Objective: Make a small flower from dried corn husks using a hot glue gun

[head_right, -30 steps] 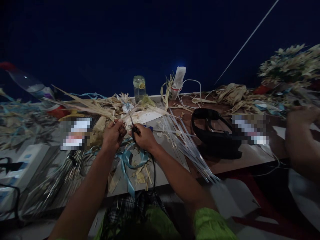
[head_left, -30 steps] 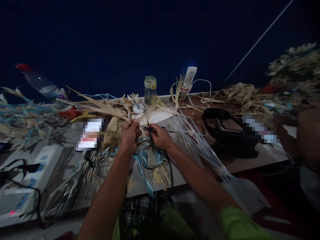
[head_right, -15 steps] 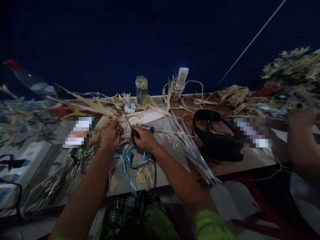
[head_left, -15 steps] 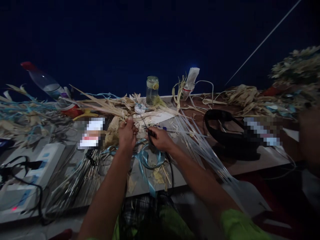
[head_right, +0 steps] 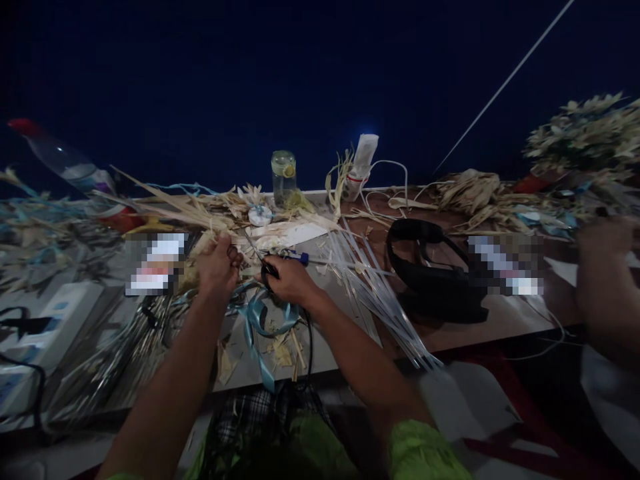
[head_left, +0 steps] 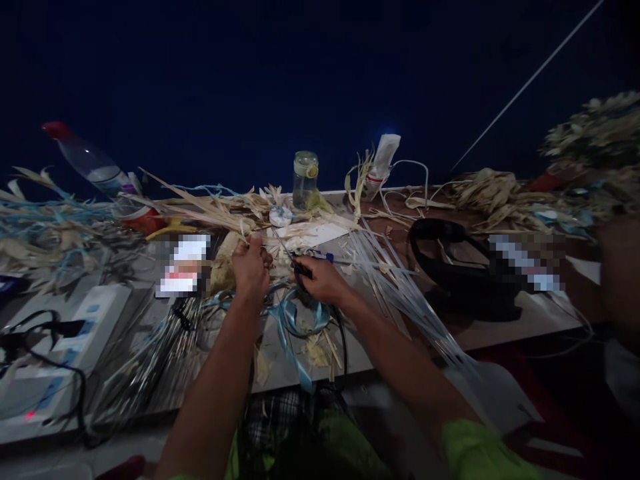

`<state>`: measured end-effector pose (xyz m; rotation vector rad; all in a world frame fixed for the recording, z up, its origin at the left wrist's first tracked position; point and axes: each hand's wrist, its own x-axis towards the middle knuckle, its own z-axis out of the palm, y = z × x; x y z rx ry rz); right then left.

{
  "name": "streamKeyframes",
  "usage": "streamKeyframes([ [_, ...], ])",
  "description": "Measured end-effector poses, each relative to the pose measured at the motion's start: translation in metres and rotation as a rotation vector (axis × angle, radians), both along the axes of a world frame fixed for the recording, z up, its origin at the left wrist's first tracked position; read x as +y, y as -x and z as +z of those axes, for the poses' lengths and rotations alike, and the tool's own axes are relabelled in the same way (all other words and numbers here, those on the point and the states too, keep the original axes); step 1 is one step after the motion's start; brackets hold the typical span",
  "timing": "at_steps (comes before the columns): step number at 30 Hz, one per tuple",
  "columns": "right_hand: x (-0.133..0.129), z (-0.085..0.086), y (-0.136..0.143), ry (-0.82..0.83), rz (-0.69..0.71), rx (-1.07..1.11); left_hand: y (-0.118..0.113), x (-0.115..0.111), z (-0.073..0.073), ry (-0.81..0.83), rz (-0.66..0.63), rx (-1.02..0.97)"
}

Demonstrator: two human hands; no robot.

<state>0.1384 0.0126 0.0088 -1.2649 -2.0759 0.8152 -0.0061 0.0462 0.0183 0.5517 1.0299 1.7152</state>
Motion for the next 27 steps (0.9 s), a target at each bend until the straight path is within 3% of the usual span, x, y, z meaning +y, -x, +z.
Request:
streamKeyframes([
  [10, 0.0013, -0.0001, -0.0020, 0.020, 0.028, 0.036, 0.0001, 0.0011, -0.0033, -0.026, 0.028, 0.028],
  [16, 0.0037, -0.0066, -0.0030, 0.127, -0.031, 0.087, 0.0010, 0.0024, -0.0068, -0.072, 0.007, 0.086],
  [21, 0.0017, -0.0077, -0.0005, 0.176, -0.074, 0.036, -0.0015, -0.0010, -0.0030, -0.100, 0.011, 0.164],
  [27, -0.0033, 0.0012, 0.0011, 0.096, -0.074, -0.110, -0.0032, -0.0021, -0.0045, -0.096, 0.009, 0.185],
])
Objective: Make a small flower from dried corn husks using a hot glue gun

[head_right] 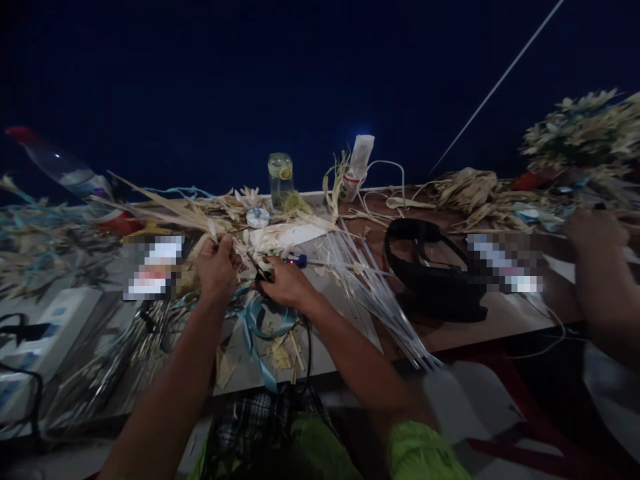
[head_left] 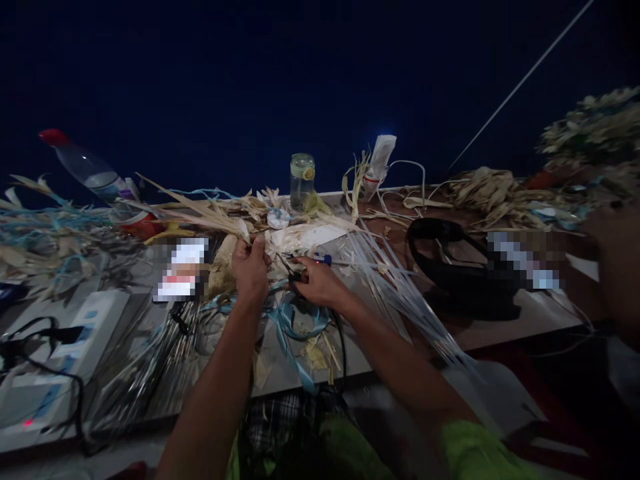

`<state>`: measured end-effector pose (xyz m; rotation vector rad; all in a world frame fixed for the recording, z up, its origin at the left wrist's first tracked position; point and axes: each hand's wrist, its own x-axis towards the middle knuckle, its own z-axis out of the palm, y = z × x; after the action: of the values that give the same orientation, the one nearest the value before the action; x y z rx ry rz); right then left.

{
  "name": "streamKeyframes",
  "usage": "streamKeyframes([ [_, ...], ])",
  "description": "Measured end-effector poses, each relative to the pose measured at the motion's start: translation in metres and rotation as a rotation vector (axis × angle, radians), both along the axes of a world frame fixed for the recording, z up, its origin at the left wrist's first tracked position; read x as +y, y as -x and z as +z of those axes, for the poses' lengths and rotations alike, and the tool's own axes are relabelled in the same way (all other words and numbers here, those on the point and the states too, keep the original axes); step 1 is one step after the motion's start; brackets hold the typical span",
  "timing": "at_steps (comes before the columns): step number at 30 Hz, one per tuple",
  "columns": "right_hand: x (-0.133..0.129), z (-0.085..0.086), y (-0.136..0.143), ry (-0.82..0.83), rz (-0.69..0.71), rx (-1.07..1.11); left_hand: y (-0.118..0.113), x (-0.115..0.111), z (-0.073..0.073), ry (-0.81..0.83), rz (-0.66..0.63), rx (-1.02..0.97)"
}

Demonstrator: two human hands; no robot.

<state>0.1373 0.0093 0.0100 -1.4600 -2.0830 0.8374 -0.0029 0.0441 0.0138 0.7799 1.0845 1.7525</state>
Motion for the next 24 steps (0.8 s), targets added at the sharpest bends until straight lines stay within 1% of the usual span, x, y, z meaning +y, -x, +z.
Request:
streamKeyframes([
  [3, -0.005, 0.006, 0.001, -0.042, -0.016, -0.203, 0.000, 0.000, -0.001, -0.003, 0.007, 0.032],
  [6, -0.012, 0.013, 0.004, -0.037, 0.010, -0.413, 0.000, 0.000, -0.001, -0.006, 0.004, 0.092],
  [10, -0.022, 0.022, 0.007, -0.031, 0.076, -0.537, -0.001, -0.001, 0.002, 0.011, 0.033, 0.163],
  [12, -0.026, 0.026, 0.007, -0.032, 0.111, -0.558, -0.002, -0.002, 0.003, 0.028, 0.036, 0.185],
  [15, -0.031, 0.031, 0.008, -0.030, 0.169, -0.585, -0.003, -0.003, 0.004, 0.046, -0.001, 0.222],
  [19, -0.032, 0.032, 0.011, -0.083, 0.231, -0.572, -0.003, -0.004, 0.003, 0.047, -0.034, 0.244],
  [24, -0.021, 0.028, 0.000, -0.078, 0.560, -0.422, -0.004, -0.003, 0.001, 0.072, -0.035, 0.270],
])
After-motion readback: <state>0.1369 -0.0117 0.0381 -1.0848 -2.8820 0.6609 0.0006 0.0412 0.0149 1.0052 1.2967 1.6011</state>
